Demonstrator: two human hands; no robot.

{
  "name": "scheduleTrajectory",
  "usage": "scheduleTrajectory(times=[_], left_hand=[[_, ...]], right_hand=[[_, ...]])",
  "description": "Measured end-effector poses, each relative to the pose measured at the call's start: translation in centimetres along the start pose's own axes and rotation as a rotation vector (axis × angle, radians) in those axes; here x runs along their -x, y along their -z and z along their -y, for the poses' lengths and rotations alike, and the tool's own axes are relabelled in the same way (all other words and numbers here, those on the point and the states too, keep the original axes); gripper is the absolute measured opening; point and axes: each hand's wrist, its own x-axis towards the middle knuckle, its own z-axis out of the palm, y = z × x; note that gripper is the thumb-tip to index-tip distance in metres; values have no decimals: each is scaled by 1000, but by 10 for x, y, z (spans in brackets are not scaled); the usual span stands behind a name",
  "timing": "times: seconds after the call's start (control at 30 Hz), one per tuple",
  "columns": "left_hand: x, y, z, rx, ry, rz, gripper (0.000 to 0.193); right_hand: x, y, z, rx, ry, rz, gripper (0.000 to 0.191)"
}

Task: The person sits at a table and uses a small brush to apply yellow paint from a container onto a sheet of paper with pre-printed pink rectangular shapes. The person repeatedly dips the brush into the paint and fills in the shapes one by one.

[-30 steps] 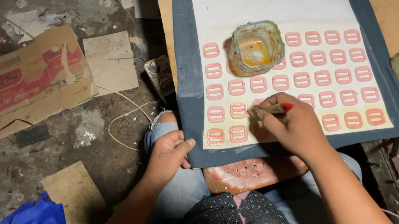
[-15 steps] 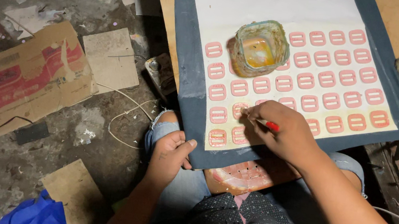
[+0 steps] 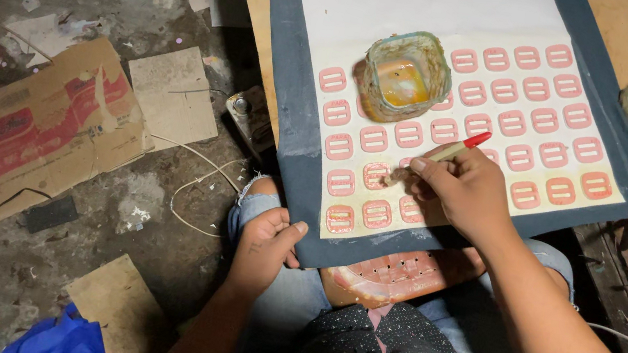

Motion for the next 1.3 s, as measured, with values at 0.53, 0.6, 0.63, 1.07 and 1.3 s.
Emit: scheduleTrajectory(times=[0.53,0.6,0.63,1.07,1.3], left_hand=[[3,1,-6,-35,-17,29,17],[2,1,-5,-17,4,23,17],[2,0,-4,-9,16,19,17],[6,-1,-13,-34,28,22,19],[9,-3,-19,-33,14,28,19]], right_hand=[[33,-41,4,272,284,-246,23],[27,-36,9,-45,-41,-142,24],[25,-33,11,-158,-54,-165,22],[32,-29,4,498,472,-145,13],[24,-25,12,450,538,-31,10]])
